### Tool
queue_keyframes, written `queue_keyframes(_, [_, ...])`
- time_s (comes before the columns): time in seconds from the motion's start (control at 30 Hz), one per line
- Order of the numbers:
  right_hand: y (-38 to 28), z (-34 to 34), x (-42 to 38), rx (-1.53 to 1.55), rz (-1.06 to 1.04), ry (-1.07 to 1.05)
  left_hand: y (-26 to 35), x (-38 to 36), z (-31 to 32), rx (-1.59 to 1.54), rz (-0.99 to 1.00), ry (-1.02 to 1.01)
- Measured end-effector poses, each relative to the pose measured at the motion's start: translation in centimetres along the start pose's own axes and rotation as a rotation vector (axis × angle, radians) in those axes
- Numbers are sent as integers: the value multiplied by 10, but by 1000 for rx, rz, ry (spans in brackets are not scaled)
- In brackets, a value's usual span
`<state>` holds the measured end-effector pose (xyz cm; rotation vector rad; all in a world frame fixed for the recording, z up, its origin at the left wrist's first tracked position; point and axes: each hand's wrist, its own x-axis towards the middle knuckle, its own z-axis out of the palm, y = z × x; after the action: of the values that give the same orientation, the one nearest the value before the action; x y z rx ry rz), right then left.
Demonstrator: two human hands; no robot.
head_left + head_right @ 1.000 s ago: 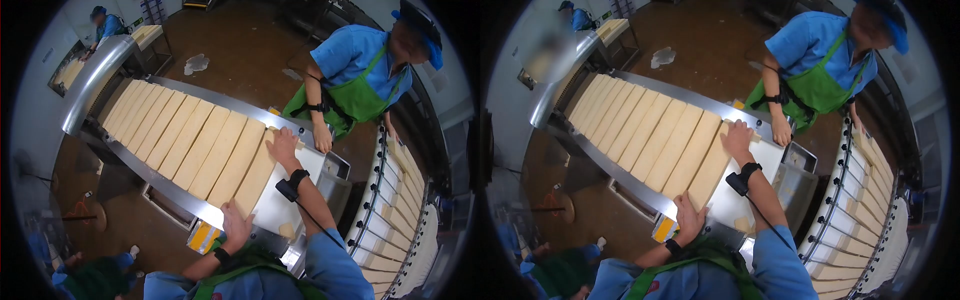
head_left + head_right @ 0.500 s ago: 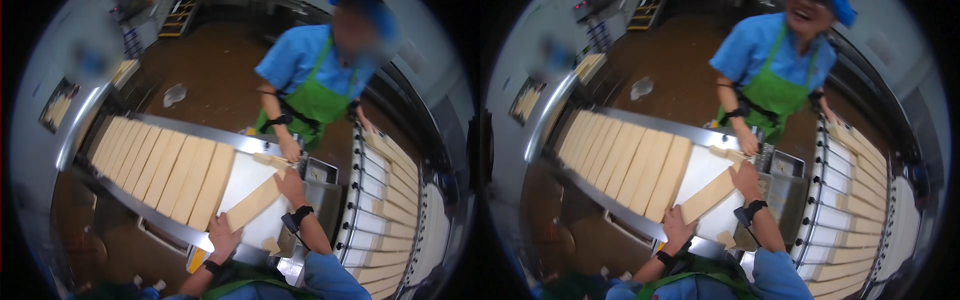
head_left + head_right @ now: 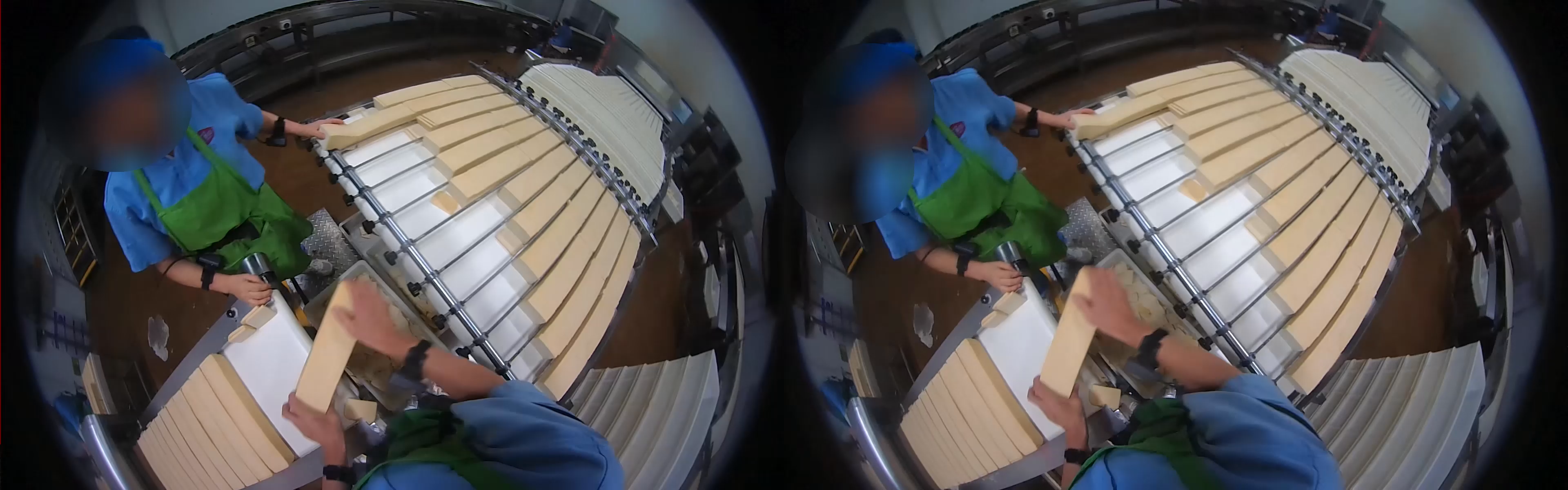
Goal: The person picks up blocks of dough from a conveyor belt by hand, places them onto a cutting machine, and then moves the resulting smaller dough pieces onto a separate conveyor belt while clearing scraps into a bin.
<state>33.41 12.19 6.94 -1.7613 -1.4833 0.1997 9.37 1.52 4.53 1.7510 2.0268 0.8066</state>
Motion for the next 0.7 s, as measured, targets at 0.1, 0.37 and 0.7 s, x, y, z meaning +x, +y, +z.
queue_keyframes(0.1, [48, -80, 17, -42, 42, 267, 76, 22, 30, -111, 201, 0])
queue_keyframes(0.37, [226, -194, 73, -210, 210, 477, 257, 54, 91, 10, 495, -219])
queue_keyframes(0.7, [270, -217, 80, -706, 536, 22, 313, 90, 147, -25, 536, -532])
